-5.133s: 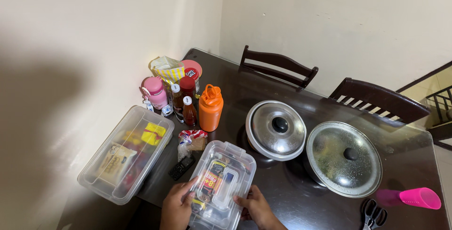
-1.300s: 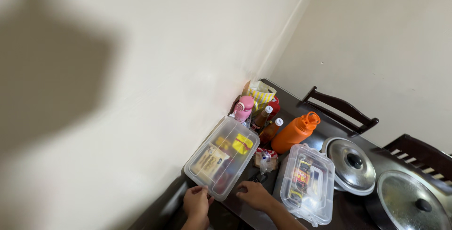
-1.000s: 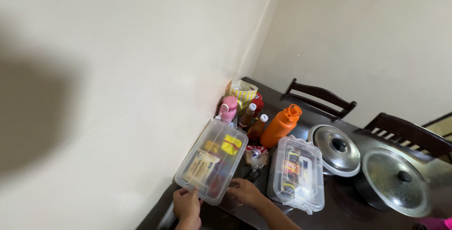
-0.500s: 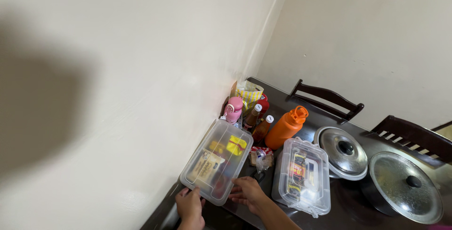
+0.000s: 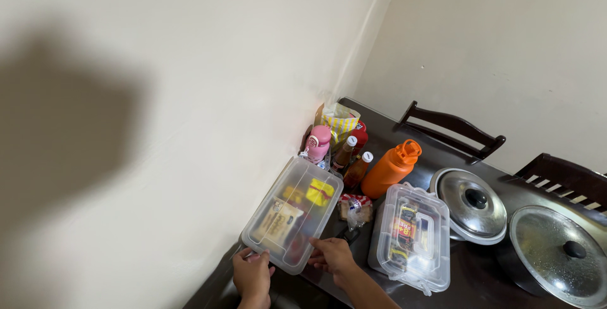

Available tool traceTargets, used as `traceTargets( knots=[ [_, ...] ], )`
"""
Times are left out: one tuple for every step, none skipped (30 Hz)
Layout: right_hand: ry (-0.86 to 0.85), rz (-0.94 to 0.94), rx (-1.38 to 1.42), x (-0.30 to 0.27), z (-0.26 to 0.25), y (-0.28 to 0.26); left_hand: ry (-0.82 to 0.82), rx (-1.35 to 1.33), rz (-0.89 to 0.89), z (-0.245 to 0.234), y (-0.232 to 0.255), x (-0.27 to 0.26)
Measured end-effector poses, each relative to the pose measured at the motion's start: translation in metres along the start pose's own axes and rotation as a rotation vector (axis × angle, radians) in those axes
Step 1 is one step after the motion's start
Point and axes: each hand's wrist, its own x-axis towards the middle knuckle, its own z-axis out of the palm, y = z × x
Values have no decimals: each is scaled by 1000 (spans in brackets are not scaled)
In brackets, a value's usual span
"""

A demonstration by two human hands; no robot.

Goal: The person organizes snack packets into a clear plastic container on a dining table. They open a red snack packet, place it inside the container, and arrange other items including a wrapped bread-like item and yellow packets. The person closes the container lid and stacks it on top of another container.

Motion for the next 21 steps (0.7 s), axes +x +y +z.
traceTargets(
  knots=[
    [-9,4,15,-1,-1,1,-10,-13,-8,0,-2,1],
    [-18,7,24,-3,-1,1,-20,-26,-16,-1,-6,4],
    [-27,6,33,-4,-3,0,-32,-41,-22,1,-10,8],
    [-35,5,41,-5,-3,-1,-43,-70,-11,1,-14,15],
    [-40,7,44,-6,-4,-2,-52,-101,-3,1,-20,21],
    [-45,9,47,-7,-4,-2,-60,-133,5,0,-26,26],
    [-49,14,48,-8,-5,-1,-77,-162,-24,-1,-32,32],
    [-55,11,35,-9,-6,0,-94,-191,-52,-1,-36,37],
    [-64,4,21,-9,-6,-2,-111,-223,-76,-1,-38,41],
    [-72,-2,7,-8,-7,-3,-115,-211,-48,-1,-41,42],
    [-70,-7,-10,-8,-7,-4,-120,-200,-17,1,-43,41],
    [-68,-11,-27,-7,-7,-5,-125,-189,13,3,-44,39],
    [-65,-15,-44,-7,-7,-5,-108,-161,18,5,-44,36],
    [-68,-13,-57,-6,-7,-4,-91,-133,22,7,-43,32],
    [-70,-13,-69,-5,-7,-4,-75,-105,27,9,-41,29],
    [-71,-13,-81,-4,-7,-6,-58,-71,16,8,-37,26],
    [-95,-5,-126,-3,-9,-7,-45,-38,4,8,-34,24],
    [-118,3,-170,-2,-10,-10,-31,-4,-7,10,-33,23],
    [-142,14,-214,-1,-12,-13,-29,-14,-10,12,-32,25],
    [-69,-24,-334,3,-15,-20,-27,-24,-13,13,-33,30],
    [3,-59,-453,8,-19,-29,-24,-33,-17,14,-36,37]
  ],
)
